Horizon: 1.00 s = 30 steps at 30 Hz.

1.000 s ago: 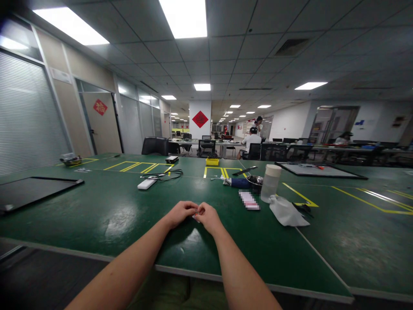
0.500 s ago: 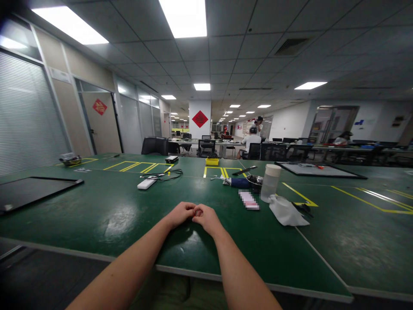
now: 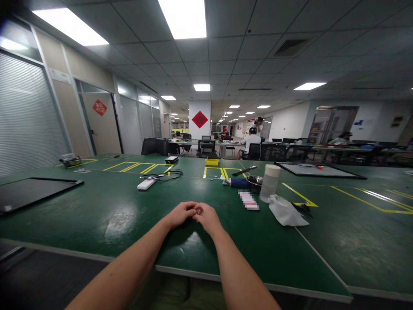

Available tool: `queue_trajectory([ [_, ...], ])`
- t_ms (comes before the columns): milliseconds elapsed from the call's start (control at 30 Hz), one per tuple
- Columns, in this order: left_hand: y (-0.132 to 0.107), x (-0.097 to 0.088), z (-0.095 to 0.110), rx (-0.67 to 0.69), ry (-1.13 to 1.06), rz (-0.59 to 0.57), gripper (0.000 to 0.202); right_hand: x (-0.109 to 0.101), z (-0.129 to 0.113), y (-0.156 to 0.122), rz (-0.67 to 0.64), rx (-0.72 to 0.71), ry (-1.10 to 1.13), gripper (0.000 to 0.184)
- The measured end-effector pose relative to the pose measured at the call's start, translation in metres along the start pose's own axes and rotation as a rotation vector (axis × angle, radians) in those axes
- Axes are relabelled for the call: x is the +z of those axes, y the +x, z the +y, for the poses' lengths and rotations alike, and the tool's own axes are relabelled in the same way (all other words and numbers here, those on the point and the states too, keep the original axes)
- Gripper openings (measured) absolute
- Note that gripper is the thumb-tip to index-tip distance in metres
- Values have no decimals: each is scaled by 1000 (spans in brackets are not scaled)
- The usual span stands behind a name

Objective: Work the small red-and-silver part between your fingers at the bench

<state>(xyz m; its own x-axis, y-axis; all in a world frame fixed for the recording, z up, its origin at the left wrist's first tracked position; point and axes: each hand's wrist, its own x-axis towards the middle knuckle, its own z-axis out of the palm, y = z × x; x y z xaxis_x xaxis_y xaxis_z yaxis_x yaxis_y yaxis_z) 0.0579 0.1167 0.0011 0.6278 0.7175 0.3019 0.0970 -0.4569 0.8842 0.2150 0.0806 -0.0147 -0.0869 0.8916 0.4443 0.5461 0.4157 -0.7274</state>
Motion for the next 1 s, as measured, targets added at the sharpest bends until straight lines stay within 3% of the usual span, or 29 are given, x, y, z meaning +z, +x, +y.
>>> queue_trajectory([
  [267, 1, -1, -4, -67, -258, -29, 39, -2, -4, 0, 24, 23, -29, 15],
  [567, 1, -1, -8, -127, -216, 33, 30, -3, -6, -2, 5, -4, -17, 12],
  [1000, 4, -1, -15, -145, -259, 109, 26, -2, -2, 0, 32, 8, -83, 26],
])
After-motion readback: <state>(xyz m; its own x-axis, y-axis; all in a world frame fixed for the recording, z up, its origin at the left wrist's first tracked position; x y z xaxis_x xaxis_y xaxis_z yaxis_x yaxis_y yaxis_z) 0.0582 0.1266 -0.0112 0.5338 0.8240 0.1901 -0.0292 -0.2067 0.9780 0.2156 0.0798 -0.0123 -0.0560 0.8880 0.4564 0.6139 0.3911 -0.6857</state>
